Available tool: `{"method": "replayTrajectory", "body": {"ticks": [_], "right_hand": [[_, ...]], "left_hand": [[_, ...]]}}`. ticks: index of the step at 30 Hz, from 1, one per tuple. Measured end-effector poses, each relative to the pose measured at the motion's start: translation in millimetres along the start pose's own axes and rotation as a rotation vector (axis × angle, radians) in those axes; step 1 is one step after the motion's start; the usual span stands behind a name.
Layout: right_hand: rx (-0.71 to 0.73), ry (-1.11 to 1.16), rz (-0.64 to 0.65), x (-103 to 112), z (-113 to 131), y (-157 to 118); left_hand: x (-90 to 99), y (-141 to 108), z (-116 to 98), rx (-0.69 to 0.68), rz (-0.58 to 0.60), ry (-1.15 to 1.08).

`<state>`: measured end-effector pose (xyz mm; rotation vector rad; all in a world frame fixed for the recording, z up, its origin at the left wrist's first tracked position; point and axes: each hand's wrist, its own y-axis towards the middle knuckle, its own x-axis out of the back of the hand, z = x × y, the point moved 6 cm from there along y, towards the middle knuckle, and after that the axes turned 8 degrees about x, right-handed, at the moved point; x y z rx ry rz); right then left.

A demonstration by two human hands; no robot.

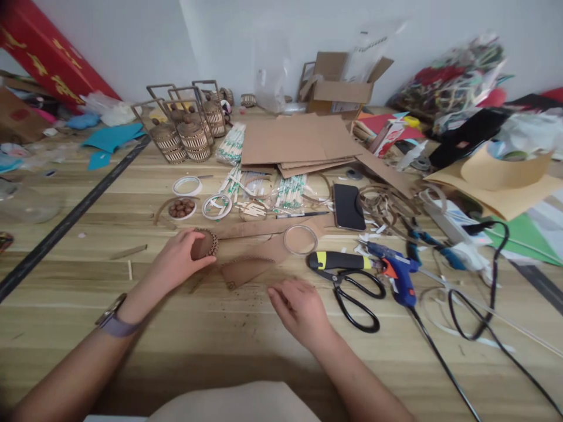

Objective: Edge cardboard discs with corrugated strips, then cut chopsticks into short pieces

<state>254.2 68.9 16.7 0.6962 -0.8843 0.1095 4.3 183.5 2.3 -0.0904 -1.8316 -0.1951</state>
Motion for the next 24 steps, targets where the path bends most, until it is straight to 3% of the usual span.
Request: {"method": "replayTrajectory", "body": {"ticks": [4,9,13,16,18,21,24], "right_hand": [[0.038,-0.008,0.004,-1.6,0.9,-1.0],[0.05,0.008,-0.016,-1.0,5.1,-0.3],[0.081,0.068,0.051,7.2,11.4,4.0],[0.048,-0.006,0.11,25.8,1.9,0.8],[-0.004,-0.098,0.116,42.8,-13.5,-6.7],[-0.153,-0.212,0.112,64.8,-45.4,-23.6],[-0.272,-0.327,0.176,72.3,-70.5,-39.0]], "left_hand": [[2.1,2.1,3.6,0.01,-0.005,0.046],[6.3,4.7,26.9,0.066,-0.046,0.036],[11.7,1.5,31.6,0.053,-0.089,0.046],[27.3,-10.0,16.7,0.019,-0.255,0.097],[31.0,-19.5,-2.6,-0.069,-0.293,0.077],[15.1,-29.5,-35.9,-0.249,-0.11,-0.019],[-3.6,-32.4,-57.9,-0.3,0.036,0.01]]}}
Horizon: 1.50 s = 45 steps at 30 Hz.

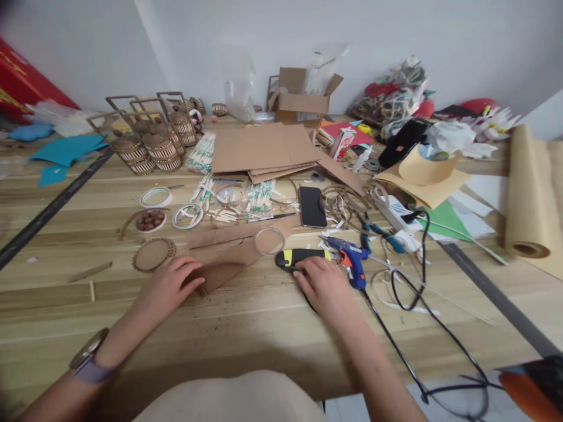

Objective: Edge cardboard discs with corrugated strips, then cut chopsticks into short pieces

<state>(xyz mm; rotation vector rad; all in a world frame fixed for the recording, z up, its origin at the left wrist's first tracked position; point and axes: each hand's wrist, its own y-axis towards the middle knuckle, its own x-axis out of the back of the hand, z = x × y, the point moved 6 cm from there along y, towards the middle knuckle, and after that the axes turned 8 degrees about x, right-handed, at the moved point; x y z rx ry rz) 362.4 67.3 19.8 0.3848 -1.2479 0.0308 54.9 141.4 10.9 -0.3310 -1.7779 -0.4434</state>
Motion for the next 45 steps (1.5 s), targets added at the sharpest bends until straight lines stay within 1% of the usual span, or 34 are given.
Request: {"method": "replayTrajectory", "body": {"ticks": [3,6,9,12,15,17,22,27,30,32,34,38,41,45], "right_hand": [[-0.066,-0.147,0.077,-6.5,-12.0,-4.7],[-0.114,-0.207,0.141,-10.8,-15.7,-5.9],[-0.138,-0.221,0.184,-11.7,-16.9,-2.8],[-0.12,-0.237,0.199,-10.5,-13.6,2.9],[-0.128,-0.248,0.205,-8.7,-10.6,5.7],[-0.127,-0.242,0.212,-7.4,-10.7,4.7],[-0.068,-0.201,0.218,-4.6,-19.9,-3.4],[-0.162,-0.206,0.179,-0.4,-33.7,-20.6],[-0.194,-0.199,0.204,-0.8,-35.9,-36.3],[-0.179,-0.157,0.239,-1.3,-36.0,-46.0],[-0.134,-0.088,0.265,0.1,-35.6,-52.9],[-0.054,0.006,0.285,8.5,-36.8,-59.2],[-0.034,-0.027,0.314,11.4,-39.0,-60.5],[-0.017,-0.097,0.37,7.0,-42.1,-64.1]], "left_hand": [[-6.7,7.2,-9.3,0.015,0.037,0.068],[-5.3,13.5,-15.4,0.038,-0.001,0.112],[-6.9,16.7,-29.5,-0.002,-0.019,0.084],[-13.5,18.8,-46.2,-0.048,0.049,0.057],[-18.1,22.3,-52.4,-0.035,0.133,0.054],[-18.2,24.9,-50.0,-0.019,0.139,0.057],[-17.0,27.9,-38.7,-0.024,0.058,0.076],[-20.3,27.6,-36.1,-0.032,0.06,0.093],[-20.6,27.6,-35.4,-0.029,0.041,0.106],[-20.1,28.2,-34.1,-0.027,0.023,0.103],[-19.0,29.8,-33.0,-0.031,0.014,0.086],[-12.7,37.5,-31.2,-0.036,-0.012,0.065],[-9.8,46.3,-29.8,-0.062,-0.027,0.051],[-13.5,59.8,-21.2,-0.074,-0.014,0.096]]}}
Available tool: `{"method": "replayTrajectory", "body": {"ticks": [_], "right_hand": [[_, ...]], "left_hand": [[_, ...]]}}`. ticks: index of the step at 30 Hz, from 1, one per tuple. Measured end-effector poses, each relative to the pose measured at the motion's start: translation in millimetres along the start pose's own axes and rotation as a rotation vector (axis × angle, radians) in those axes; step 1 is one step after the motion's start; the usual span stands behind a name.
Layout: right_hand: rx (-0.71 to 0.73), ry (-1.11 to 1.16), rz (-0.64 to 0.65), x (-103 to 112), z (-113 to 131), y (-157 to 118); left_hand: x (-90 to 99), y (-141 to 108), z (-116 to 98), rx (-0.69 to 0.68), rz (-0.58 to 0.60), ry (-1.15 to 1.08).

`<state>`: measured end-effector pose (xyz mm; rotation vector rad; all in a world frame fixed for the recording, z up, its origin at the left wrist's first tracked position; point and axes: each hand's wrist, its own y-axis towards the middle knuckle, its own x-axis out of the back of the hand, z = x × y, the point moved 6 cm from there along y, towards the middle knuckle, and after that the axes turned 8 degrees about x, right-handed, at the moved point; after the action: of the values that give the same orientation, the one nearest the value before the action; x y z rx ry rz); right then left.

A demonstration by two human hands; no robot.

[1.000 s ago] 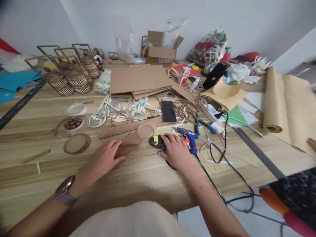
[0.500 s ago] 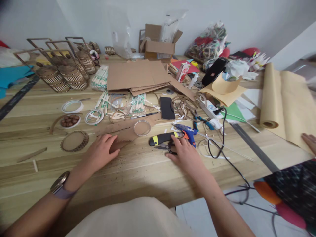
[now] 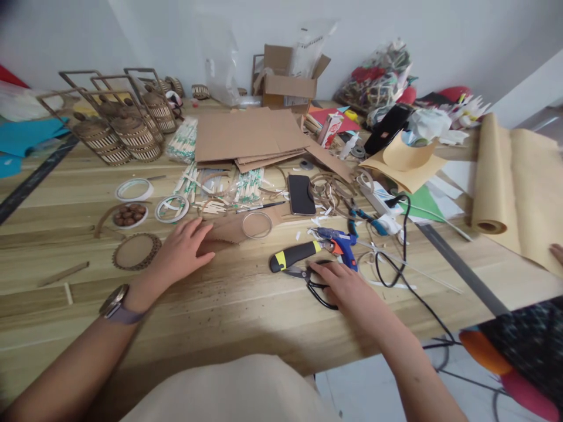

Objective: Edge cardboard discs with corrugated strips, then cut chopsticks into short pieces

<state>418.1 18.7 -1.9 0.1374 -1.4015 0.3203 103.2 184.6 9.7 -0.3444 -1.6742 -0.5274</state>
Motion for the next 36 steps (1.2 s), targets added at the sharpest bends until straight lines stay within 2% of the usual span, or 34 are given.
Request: {"method": "replayTrajectory", "body": {"ticks": [4,8,10,12,16,17,19,22,25,28,30,32,36], "right_hand": [[-0.027,-0.041,0.004,-0.1,-4.9,-2.9],[-0.016,-0.111,-0.101,26.5,3.6,13.4],[0.011,-0.163,-0.183,44.0,16.1,35.4],[0.082,-0.145,-0.197,52.0,33.3,66.3],[0.169,-0.144,-0.044,37.5,62.6,130.9],[0.178,-0.162,0.012,30.9,67.5,142.8],[0.204,-0.175,0.045,24.4,75.3,157.8],[0.228,-0.179,0.045,28.4,77.8,159.1],[0.182,-0.197,0.005,45.2,67.3,146.4],[0.067,-0.223,-0.019,58.6,50.9,134.6],[0.02,-0.204,0.026,57.5,46.0,131.8],[0.016,-0.17,0.081,51.2,48.5,133.1],[-0.009,-0.155,0.082,43.9,55.0,141.4]], "left_hand": [[-5.3,6.9,7.6,0.003,0.076,0.022],[-1.2,3.0,4.5,0.022,0.078,0.031],[-0.4,-0.8,1.0,0.049,0.104,0.007],[-0.6,-3.7,-2.3,0.08,0.142,-0.019],[0.2,-5.8,-7.7,0.128,0.233,-0.076],[1.0,-6.1,-8.3,0.145,0.26,-0.096],[3.3,-7.6,-7.0,0.191,0.32,-0.131],[7.4,-13.5,2.9,0.276,0.431,-0.212],[11.9,-24.6,19.3,0.336,0.527,-0.356],[14.8,-40.3,24.9,0.374,0.634,-0.774],[16.6,-50.5,21.4,0.442,0.683,-1.039],[18.1,-57.3,14.2,0.505,0.715,-1.184],[22.9,-60.4,12.6,0.521,0.681,-1.2]]}}
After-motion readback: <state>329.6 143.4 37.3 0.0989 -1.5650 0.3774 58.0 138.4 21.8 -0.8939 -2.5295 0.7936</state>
